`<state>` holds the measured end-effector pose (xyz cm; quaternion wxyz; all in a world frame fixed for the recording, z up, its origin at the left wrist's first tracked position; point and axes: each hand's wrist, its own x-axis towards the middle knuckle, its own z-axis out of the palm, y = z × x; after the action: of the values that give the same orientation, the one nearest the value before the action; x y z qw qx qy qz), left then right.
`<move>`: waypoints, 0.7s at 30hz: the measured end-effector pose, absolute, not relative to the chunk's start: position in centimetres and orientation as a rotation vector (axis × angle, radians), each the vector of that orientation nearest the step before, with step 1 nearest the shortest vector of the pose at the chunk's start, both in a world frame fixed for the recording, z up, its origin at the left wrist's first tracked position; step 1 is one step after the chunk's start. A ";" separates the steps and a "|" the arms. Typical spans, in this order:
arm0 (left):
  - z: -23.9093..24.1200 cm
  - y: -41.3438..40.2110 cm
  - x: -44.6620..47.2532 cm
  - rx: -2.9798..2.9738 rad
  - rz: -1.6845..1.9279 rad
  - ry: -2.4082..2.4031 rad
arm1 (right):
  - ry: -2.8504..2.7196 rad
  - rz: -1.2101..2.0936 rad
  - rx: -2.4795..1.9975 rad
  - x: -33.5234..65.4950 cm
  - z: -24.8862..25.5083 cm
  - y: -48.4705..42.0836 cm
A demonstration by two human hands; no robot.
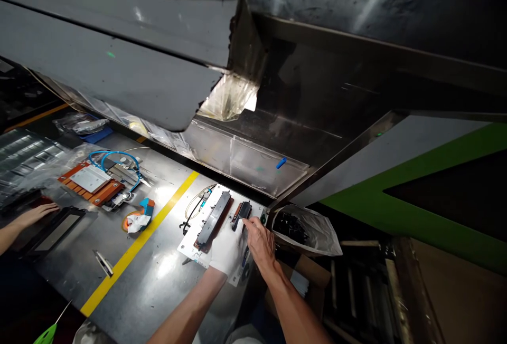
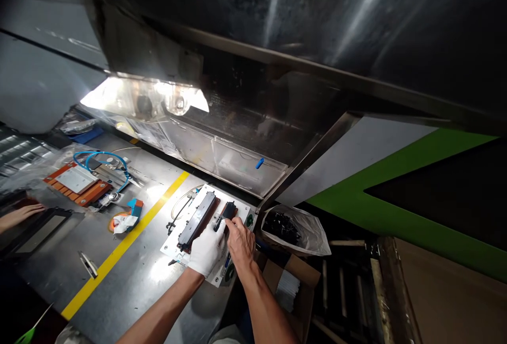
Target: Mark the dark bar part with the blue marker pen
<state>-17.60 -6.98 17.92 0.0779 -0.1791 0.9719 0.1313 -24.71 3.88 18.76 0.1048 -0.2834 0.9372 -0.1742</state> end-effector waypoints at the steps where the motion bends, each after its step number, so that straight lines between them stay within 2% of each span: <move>1: 18.1 -7.0 -17.7 -0.545 0.390 2.907 | 2.766 -0.518 -0.842 -24.8 18.7 3.8; 7: 18.4 -6.8 -18.8 -0.589 0.380 2.914 | 2.804 -0.549 -0.826 -25.7 18.5 3.7; 12: 17.6 -7.0 -18.5 -0.556 0.350 3.034 | 2.879 -0.803 -0.816 -25.1 17.8 4.7; 16: 17.0 -6.9 -15.1 -0.449 0.259 3.147 | 2.872 -0.945 -0.800 -22.8 17.4 6.4; 21: 15.8 -6.5 -9.6 -0.423 0.142 3.216 | 2.742 -0.841 -0.866 -18.9 17.5 7.3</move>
<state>-9.58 -6.50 15.78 -0.0527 -0.1302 0.9891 0.0437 -18.88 7.26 17.51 0.0728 -0.2884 0.9127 -0.2801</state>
